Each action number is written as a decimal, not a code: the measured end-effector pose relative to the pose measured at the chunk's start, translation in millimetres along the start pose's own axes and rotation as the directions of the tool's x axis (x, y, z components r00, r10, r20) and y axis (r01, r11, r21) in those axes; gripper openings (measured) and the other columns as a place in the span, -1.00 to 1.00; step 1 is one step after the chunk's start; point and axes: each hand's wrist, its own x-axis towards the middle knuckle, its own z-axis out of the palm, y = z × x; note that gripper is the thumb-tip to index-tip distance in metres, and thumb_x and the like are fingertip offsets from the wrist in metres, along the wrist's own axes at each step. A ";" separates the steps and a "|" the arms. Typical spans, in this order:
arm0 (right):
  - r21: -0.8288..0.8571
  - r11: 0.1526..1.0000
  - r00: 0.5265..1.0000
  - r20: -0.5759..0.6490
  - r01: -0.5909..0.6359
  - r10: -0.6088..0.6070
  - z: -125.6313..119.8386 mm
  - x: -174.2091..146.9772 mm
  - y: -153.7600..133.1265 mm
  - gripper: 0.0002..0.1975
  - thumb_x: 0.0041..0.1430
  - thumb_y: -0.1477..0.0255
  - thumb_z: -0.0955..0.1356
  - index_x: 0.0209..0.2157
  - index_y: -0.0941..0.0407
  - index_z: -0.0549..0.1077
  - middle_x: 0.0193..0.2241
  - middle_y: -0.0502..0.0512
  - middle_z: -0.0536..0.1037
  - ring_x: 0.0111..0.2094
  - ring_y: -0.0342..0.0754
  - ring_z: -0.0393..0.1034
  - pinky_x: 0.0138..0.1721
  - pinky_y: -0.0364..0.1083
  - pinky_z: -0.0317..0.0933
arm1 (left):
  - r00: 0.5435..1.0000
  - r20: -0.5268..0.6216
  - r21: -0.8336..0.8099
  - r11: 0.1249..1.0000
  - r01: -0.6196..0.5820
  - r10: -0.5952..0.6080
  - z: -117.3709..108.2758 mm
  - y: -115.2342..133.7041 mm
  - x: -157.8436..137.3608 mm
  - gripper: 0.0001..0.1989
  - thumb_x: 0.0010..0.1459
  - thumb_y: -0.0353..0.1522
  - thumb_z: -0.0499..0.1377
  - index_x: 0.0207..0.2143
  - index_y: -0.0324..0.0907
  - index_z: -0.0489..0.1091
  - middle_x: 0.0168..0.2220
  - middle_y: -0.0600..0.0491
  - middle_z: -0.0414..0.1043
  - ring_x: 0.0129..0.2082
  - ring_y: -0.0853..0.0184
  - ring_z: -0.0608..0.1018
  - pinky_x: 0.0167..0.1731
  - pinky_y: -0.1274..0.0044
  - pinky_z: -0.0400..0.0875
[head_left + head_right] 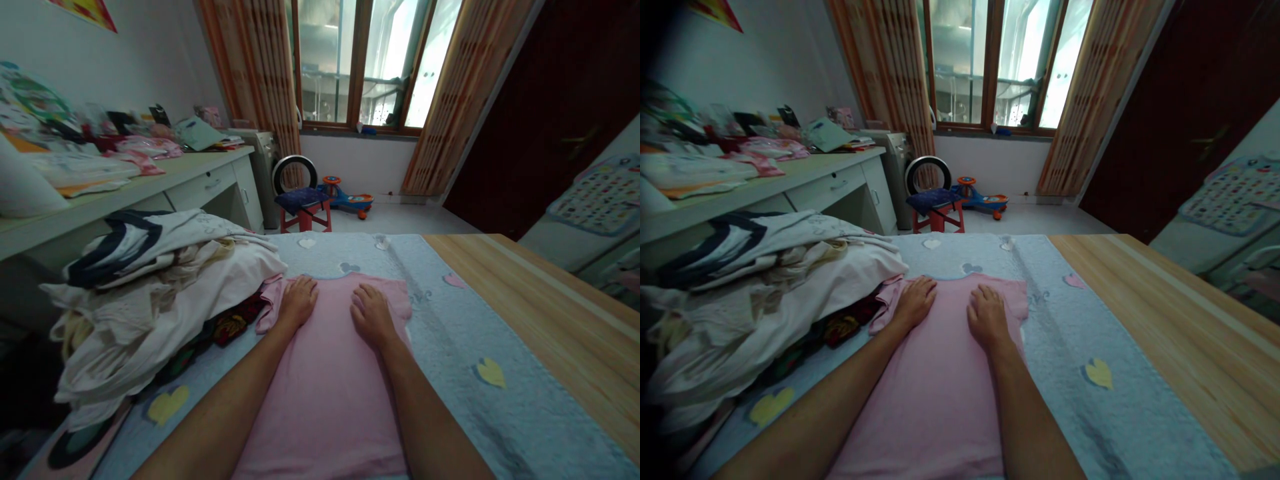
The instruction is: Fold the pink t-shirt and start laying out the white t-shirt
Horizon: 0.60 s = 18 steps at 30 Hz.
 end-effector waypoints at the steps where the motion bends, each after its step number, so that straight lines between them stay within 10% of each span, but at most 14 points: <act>1: 0.036 0.999 0.999 -0.002 0.038 -0.038 1.2 0.2 0.3 -0.61 0.27 0.39 0.26 0.10 0.14 0.42 0.20 0.22 0.37 0.22 0.02 0.18 0.25 0.00 -0.04 | 1.000 -0.005 -0.002 1.000 -0.006 0.006 0.6 -0.4 -0.1 -0.68 0.35 -0.33 -0.04 0.07 -0.08 0.38 0.17 -0.02 0.36 0.23 0.22 0.30 0.23 0.30 0.12; 9: -0.014 0.999 0.994 0.100 0.048 -0.046 4.5 1.5 -4.4 -0.56 0.29 0.27 0.26 0.16 0.10 0.37 0.26 0.19 0.29 0.28 0.05 0.10 0.27 0.04 -0.09 | 0.993 0.088 0.054 0.995 -0.087 0.082 -13.6 -6.7 -21.5 -0.62 0.31 -0.38 -0.03 0.14 -0.09 0.34 0.21 -0.04 0.32 0.23 0.23 0.31 0.25 0.31 0.12; 18: -0.157 0.988 0.974 0.224 0.000 0.035 4.9 2.9 -13.7 -0.34 0.32 0.10 0.18 0.35 0.10 0.11 0.38 0.22 0.03 0.37 0.17 -0.13 0.30 0.16 -0.25 | 0.984 -0.065 0.356 0.917 0.180 -0.168 -64.5 -32.7 -72.7 -0.61 0.25 -0.43 -0.02 0.08 -0.14 0.39 0.22 -0.17 0.24 0.11 -0.03 0.32 0.03 0.22 0.28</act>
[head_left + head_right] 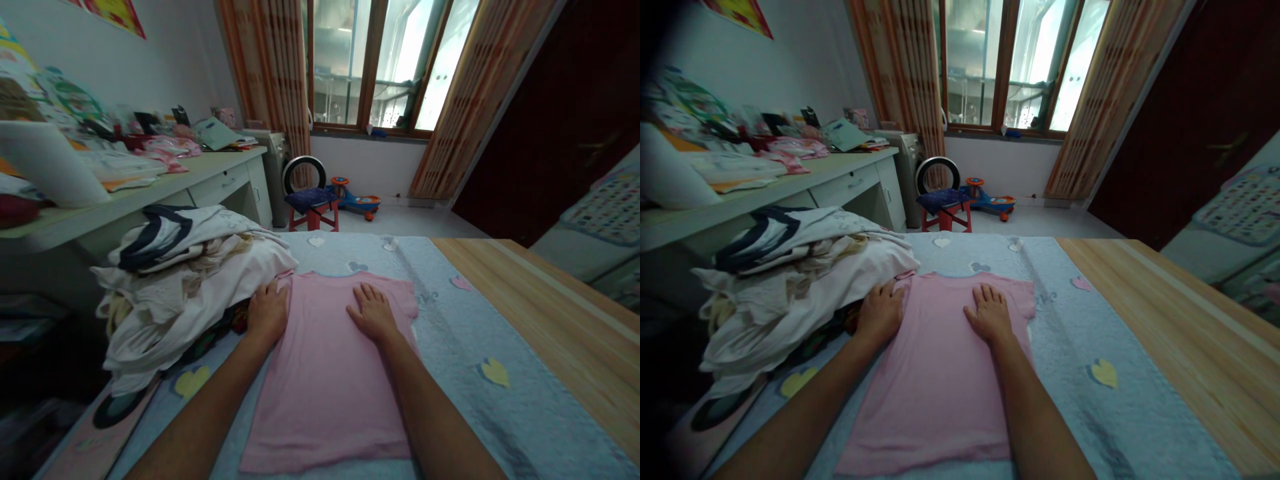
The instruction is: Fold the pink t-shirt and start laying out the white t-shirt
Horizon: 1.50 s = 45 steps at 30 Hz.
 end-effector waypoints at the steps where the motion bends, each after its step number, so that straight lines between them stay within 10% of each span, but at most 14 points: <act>1: -0.003 1.000 1.000 0.013 -0.006 0.006 -0.1 0.8 0.0 -0.34 0.33 0.10 0.17 0.35 0.10 0.09 0.39 0.22 0.01 0.38 0.17 -0.15 0.30 0.16 -0.26 | 1.000 -0.006 0.009 1.000 0.025 -0.025 -1.6 -1.6 -3.3 -0.62 0.25 -0.40 -0.01 0.08 -0.14 0.38 0.17 -0.18 0.27 0.09 -0.03 0.33 0.01 0.24 0.29; 9: -0.012 0.996 0.992 0.089 -0.090 0.091 -19.4 12.6 -28.9 -0.44 0.27 0.29 0.24 0.25 0.20 0.25 0.32 0.39 0.14 0.31 0.30 0.00 0.23 0.29 -0.13 | 0.969 0.125 -0.024 0.976 0.216 -0.212 -6.5 5.0 -17.0 -0.55 0.30 -0.19 -0.01 0.17 -0.16 0.19 -0.09 -0.15 0.38 -0.24 0.11 0.56 -0.29 0.38 0.41; 18: 0.181 0.938 0.951 -0.141 0.296 -0.274 5.3 0.7 -101.0 -0.67 0.32 0.37 0.23 0.06 0.10 0.40 0.23 0.20 0.32 0.22 0.03 0.16 0.25 0.05 -0.08 | 0.985 0.095 -0.106 0.982 0.156 -0.146 3.5 -6.7 -15.4 -0.48 0.28 -0.24 0.07 0.24 -0.15 0.13 -0.06 -0.14 0.41 -0.13 0.10 0.55 -0.17 0.39 0.39; 36: 0.151 0.928 0.938 0.004 0.341 -0.346 8.7 -1.5 -99.1 -0.35 0.23 0.07 0.30 0.25 0.08 0.23 0.34 0.30 0.10 0.34 0.21 -0.09 0.29 0.26 -0.28 | 0.987 -0.113 -0.447 0.893 0.051 -0.113 16.1 -24.9 -4.9 -0.62 0.24 -0.46 0.07 0.11 -0.18 0.31 0.03 -0.08 0.46 -0.01 0.21 0.53 0.01 0.46 0.38; 45: 0.209 0.849 0.869 -0.007 0.485 -0.495 6.1 -7.8 -106.9 -0.55 0.32 0.26 0.25 0.21 0.00 0.29 0.32 0.15 0.20 0.32 0.09 -0.01 0.31 0.25 -0.29 | 0.996 -0.011 -0.231 0.969 0.089 -0.094 15.7 -24.5 -8.2 -0.45 0.22 -0.57 -0.03 0.22 -0.06 0.25 0.13 -0.10 0.32 -0.04 0.20 0.53 -0.11 0.45 0.44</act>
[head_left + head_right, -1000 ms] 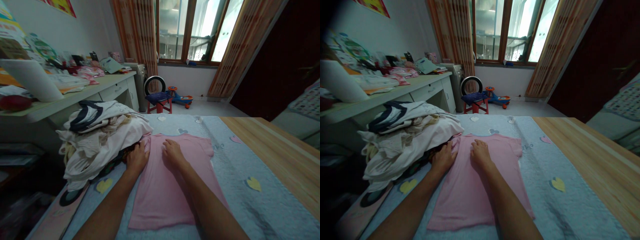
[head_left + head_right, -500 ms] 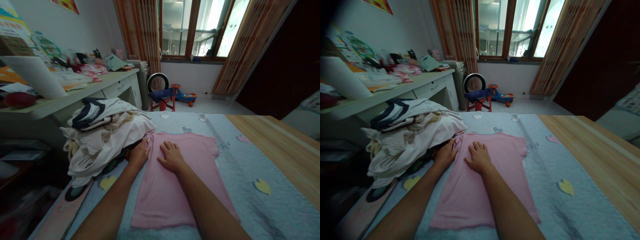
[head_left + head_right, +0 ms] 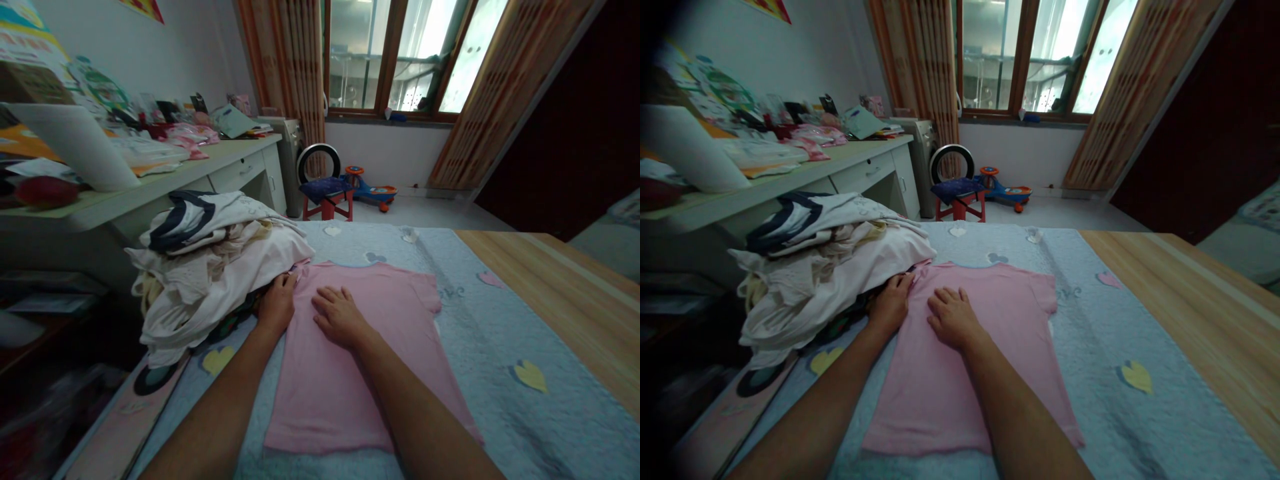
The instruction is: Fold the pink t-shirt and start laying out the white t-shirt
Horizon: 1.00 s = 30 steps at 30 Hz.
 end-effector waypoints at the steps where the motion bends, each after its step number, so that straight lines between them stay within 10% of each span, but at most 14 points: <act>1: -0.010 1.000 1.000 0.014 -0.002 0.002 -0.2 0.1 -0.7 -0.52 0.32 0.22 0.25 0.23 0.00 0.28 0.33 0.16 0.17 0.33 0.11 -0.03 0.31 0.26 -0.29 | 1.000 0.014 0.039 0.999 -0.004 0.004 -0.5 1.1 -0.8 -0.42 0.22 -0.58 -0.04 0.25 -0.04 0.21 0.14 -0.10 0.30 -0.04 0.20 0.53 -0.11 0.44 0.44; 12: -0.057 0.997 0.995 0.078 -0.056 0.060 -1.5 1.5 -3.8 -0.37 0.31 0.05 0.19 0.33 0.00 0.14 0.39 0.13 0.03 0.38 0.19 -0.16 0.32 0.26 -0.29 | 0.996 0.008 0.007 0.996 0.090 -0.090 -4.9 8.2 2.6 -0.51 0.31 -0.27 0.06 0.25 -0.14 0.15 -0.02 -0.13 0.48 -0.15 0.12 0.59 -0.16 0.40 0.43; 20: -0.063 0.996 0.996 0.068 -0.060 0.064 0.0 1.9 -4.6 -0.38 0.33 0.06 0.18 0.33 0.02 0.14 0.39 0.13 0.04 0.38 0.18 -0.15 0.32 0.24 -0.29 | 0.996 0.016 -0.029 0.996 -0.086 0.086 3.0 6.1 6.3 -0.33 0.16 -0.57 0.03 0.32 -0.07 0.12 0.12 -0.11 0.33 0.03 0.18 0.46 0.01 0.43 0.37; 30: -0.054 0.998 0.996 0.071 -0.040 0.044 -14.7 28.7 7.9 -0.65 0.27 0.26 0.27 0.01 0.05 0.48 0.08 0.13 0.47 0.08 0.03 0.28 0.11 -0.01 0.06 | 0.986 0.121 -0.048 0.992 -0.113 0.118 10.7 0.1 12.0 -0.45 0.19 -0.57 -0.02 0.20 -0.05 0.31 0.14 -0.09 0.29 0.07 0.23 0.46 0.03 0.44 0.37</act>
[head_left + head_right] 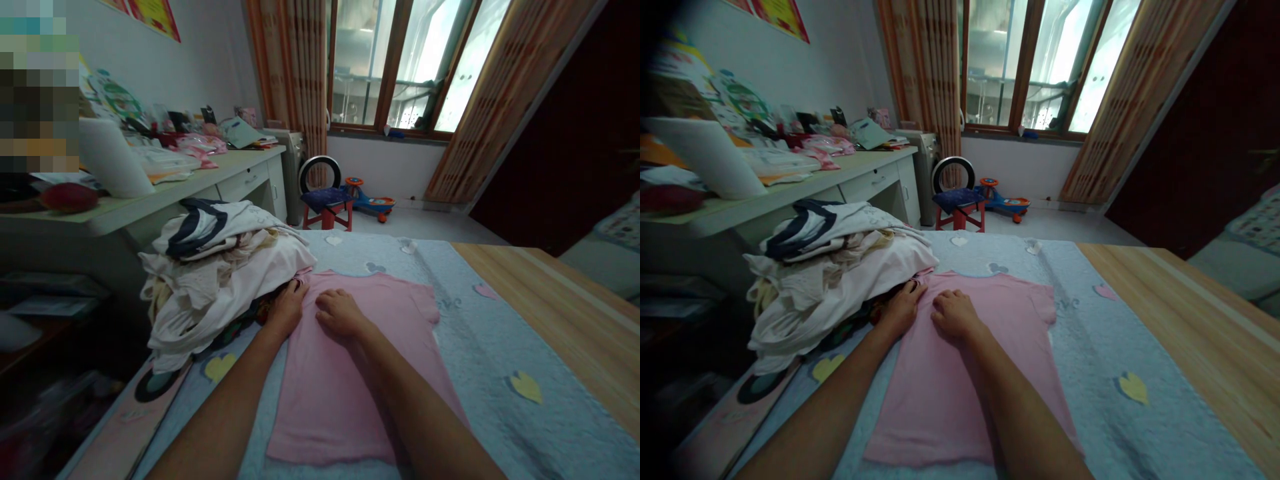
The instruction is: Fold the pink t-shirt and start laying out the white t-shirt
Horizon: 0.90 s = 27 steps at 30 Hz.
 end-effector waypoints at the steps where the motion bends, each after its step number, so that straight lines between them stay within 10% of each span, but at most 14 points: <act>1: -0.001 1.000 1.000 0.001 -0.022 0.022 -2.2 6.3 1.9 -0.69 0.28 0.29 0.26 -0.06 0.07 0.52 0.01 0.14 0.51 0.03 0.02 0.31 0.08 -0.02 0.08 | 1.000 -0.009 0.002 1.000 0.009 -0.009 -0.3 0.4 0.2 -0.44 0.18 -0.57 -0.02 0.21 -0.08 0.28 0.17 -0.10 0.27 0.08 0.22 0.46 0.03 0.45 0.37; 15: 0.014 0.985 0.936 -0.311 -0.172 0.168 22.7 26.0 1.5 -0.68 0.32 0.39 0.20 0.03 0.07 0.42 0.08 0.18 0.42 0.12 0.04 0.19 0.11 0.00 0.05 | 0.969 -0.247 -0.013 1.000 -0.017 0.014 10.1 2.0 8.6 -0.53 0.30 -0.39 0.01 0.22 -0.40 0.22 0.22 -0.31 0.26 0.22 0.05 0.35 0.19 0.29 0.28; 27: -0.047 0.983 0.982 -0.073 -0.180 0.176 19.1 35.2 -1.4 -0.44 0.32 0.13 0.14 0.31 -0.07 0.15 0.38 0.11 0.04 0.35 0.22 -0.14 0.24 0.29 -0.23 | 0.956 -0.251 0.180 0.963 0.202 -0.153 -11.0 23.0 -2.9 -0.48 0.25 -0.54 -0.06 0.26 -0.23 0.21 0.23 -0.22 0.24 0.06 0.05 0.42 -0.01 0.28 0.39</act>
